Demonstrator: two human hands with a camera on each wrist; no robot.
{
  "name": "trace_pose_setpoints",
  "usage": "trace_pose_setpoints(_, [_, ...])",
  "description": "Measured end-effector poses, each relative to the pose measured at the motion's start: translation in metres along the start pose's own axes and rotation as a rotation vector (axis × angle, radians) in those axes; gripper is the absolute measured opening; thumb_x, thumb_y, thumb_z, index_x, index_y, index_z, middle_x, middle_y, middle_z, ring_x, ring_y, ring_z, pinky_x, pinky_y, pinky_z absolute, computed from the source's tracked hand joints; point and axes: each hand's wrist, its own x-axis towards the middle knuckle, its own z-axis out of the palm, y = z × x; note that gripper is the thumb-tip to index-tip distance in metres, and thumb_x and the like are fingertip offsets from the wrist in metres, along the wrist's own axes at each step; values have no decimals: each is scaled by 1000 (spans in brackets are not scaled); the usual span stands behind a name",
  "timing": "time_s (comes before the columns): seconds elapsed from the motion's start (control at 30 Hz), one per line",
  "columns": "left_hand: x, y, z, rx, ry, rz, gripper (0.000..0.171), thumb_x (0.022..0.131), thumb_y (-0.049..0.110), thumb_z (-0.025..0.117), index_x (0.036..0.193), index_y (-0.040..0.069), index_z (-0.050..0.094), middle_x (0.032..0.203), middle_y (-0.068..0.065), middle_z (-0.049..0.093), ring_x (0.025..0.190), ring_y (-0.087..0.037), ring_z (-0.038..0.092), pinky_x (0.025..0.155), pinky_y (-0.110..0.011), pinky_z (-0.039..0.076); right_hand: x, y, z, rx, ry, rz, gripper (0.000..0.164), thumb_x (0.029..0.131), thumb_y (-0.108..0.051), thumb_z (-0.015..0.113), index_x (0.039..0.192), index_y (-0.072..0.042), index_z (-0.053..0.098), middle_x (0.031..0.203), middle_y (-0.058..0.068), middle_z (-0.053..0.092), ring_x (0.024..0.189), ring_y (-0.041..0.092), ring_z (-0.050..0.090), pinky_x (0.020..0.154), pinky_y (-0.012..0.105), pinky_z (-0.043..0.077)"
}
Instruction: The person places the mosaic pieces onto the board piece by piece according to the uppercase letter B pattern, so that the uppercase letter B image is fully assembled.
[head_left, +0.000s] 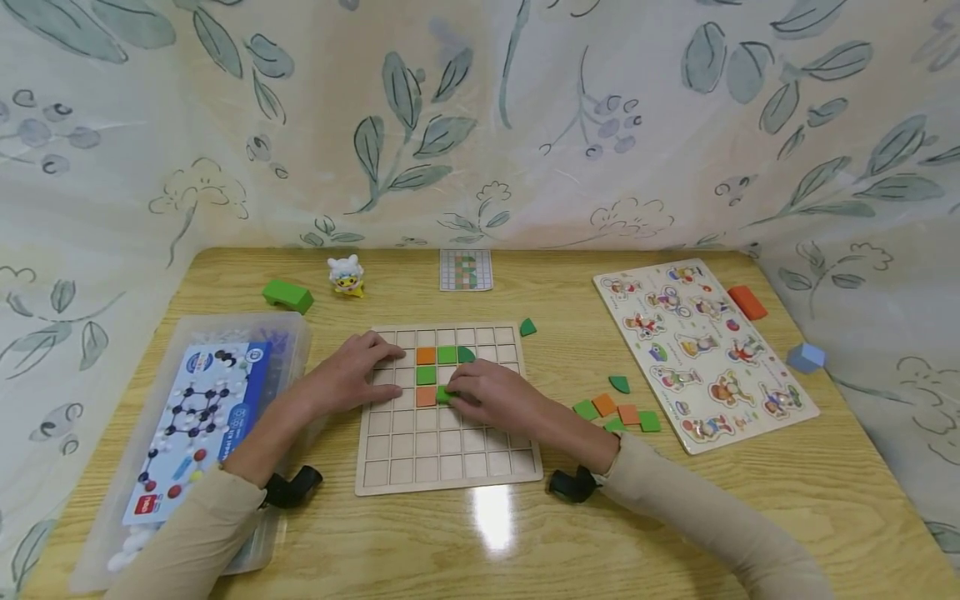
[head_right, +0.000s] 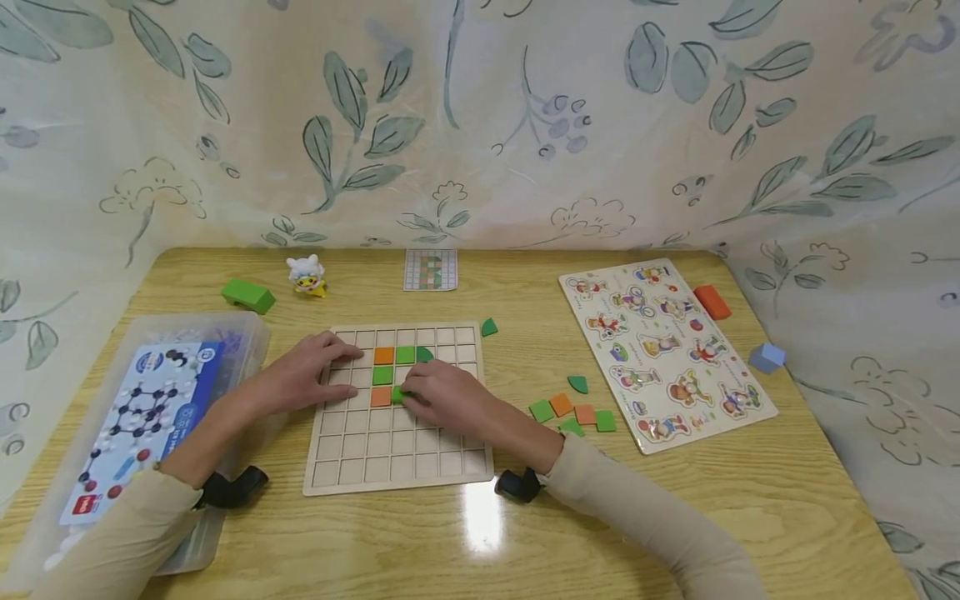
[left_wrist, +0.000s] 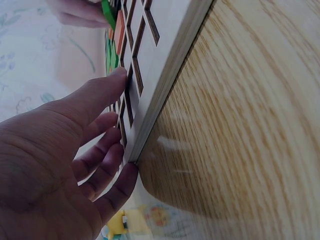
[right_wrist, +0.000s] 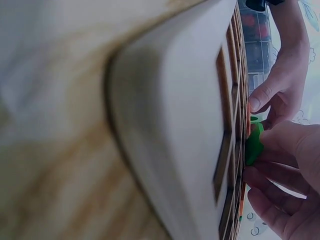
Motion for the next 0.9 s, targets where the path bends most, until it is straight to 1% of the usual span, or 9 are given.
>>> trace_pose_setpoints(0.1, [-1,0,0,-6,-5,-4,52,85,29,74,130,7,59,113,-9,54,100,-24,46,84,-38,39,0,-1,0,6,-7,9,18,94,-19,64,106,-9,74,107,0,70,103,14,64,91,28,50])
trace_pose_setpoints(0.27, [-1,0,1,-6,-4,6,51,86,30,74,129,7,59,113,-9,54,100,-24,46,83,-38,39,-1,-3,-1,16,-11,29,18,94,-17,63,106,-9,74,108,1,70,104,15,64,92,29,51])
trace_pose_setpoints(0.43, [0,-1,1,-1,1,7,51,86,31,74,129,8,59,113,-9,54,98,-23,46,82,-37,39,0,-4,-1,49,-7,66,18,94,-15,63,106,-9,74,108,2,71,103,16,65,91,30,51])
trace_pose_setpoints(0.7, [-1,0,0,-11,-1,6,51,86,28,74,129,6,60,112,-9,53,98,-23,45,82,-37,37,1,-5,-1,85,-22,126,16,94,-17,63,106,-12,72,106,-1,70,101,11,65,89,30,52])
trace_pose_setpoints(0.77, [-1,0,-1,-13,0,0,51,85,27,74,129,6,60,113,-9,53,98,-23,45,83,-37,38,0,-5,-1,81,-21,127,14,94,-17,64,104,-13,73,105,-2,70,101,11,65,89,29,52])
trace_pose_setpoints(0.9, [0,1,-1,-12,-6,-6,50,86,29,74,129,7,59,113,-9,53,99,-23,45,82,-37,38,-1,-6,-1,4,-16,73,14,92,-15,66,103,-13,74,107,0,68,101,13,64,87,27,52])
